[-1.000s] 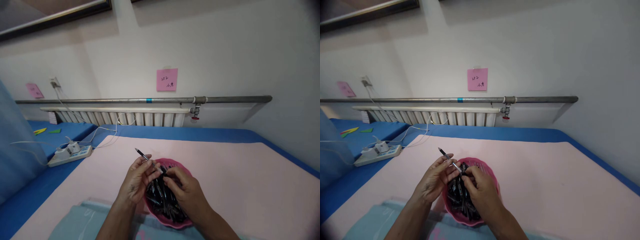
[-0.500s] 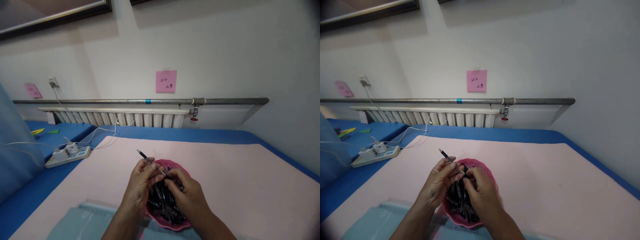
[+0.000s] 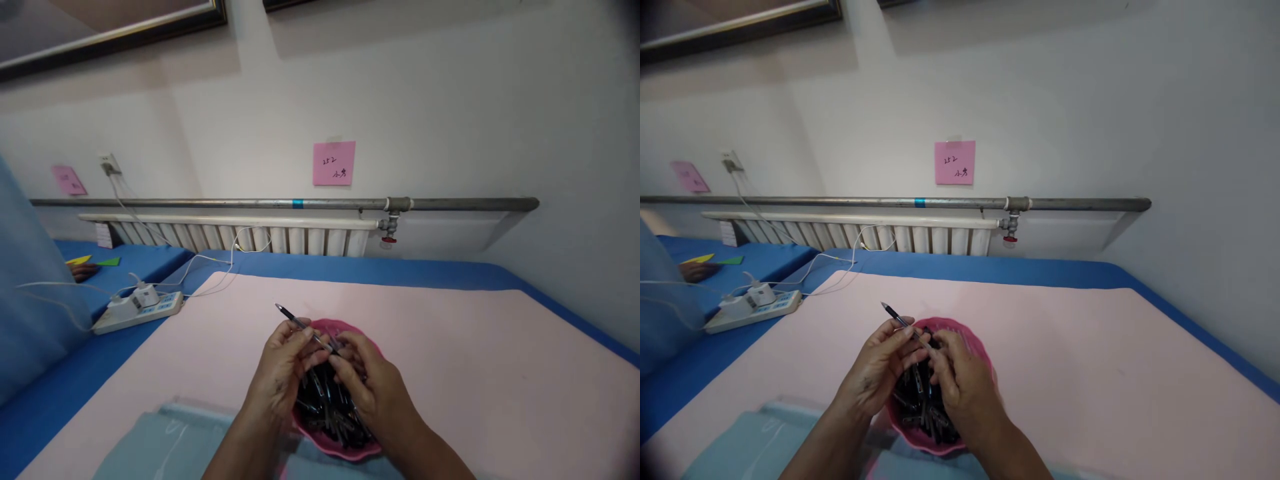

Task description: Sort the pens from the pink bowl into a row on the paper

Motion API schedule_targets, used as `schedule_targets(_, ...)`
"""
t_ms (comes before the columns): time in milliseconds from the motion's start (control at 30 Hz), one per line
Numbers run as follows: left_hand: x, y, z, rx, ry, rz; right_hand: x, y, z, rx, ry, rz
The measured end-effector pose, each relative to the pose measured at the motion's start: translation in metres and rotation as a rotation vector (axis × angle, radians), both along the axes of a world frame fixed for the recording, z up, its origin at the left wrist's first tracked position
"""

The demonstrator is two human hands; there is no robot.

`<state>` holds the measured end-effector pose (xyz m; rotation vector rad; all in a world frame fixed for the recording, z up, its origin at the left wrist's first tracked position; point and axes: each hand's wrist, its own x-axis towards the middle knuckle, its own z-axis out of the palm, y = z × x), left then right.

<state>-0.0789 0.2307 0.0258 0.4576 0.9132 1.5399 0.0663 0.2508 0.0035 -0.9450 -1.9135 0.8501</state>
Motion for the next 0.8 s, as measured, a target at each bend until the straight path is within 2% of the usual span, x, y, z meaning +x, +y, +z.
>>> schedule_targets(167, -0.0022, 0.0028, -0.0011, -0.002, -0.011, 0.023, 0.0013, -0.0004, 0.0025, 0.093, -0.131, -0.091)
schedule_targets(267, -0.0023, 0.0026, -0.0029, 0.004, -0.011, 0.016, 0.0030, 0.0001, 0.0021, 0.222, -0.181, -0.038)
schedule_targets(367, -0.0014, 0.0015, -0.0046, 0.000, 0.009, 0.016, 0.0044, 0.0002, -0.0008, 0.288, -0.257, 0.008)
schedule_targets(500, 0.0000, 0.0010, -0.0033, 0.009, 0.034, 0.007, 0.0050, 0.0002, -0.0052, 0.333, -0.301, -0.047)
schedule_targets(700, 0.0001, 0.0007, -0.0014, 0.000, 0.044, 0.000, 0.0045, -0.0003, -0.0032, 0.309, -0.301, 0.035)
schedule_targets(800, 0.0003, 0.0006, -0.0014, -0.004, 0.046, -0.006, 0.0044, -0.0001, -0.0036, 0.319, -0.334, -0.019)
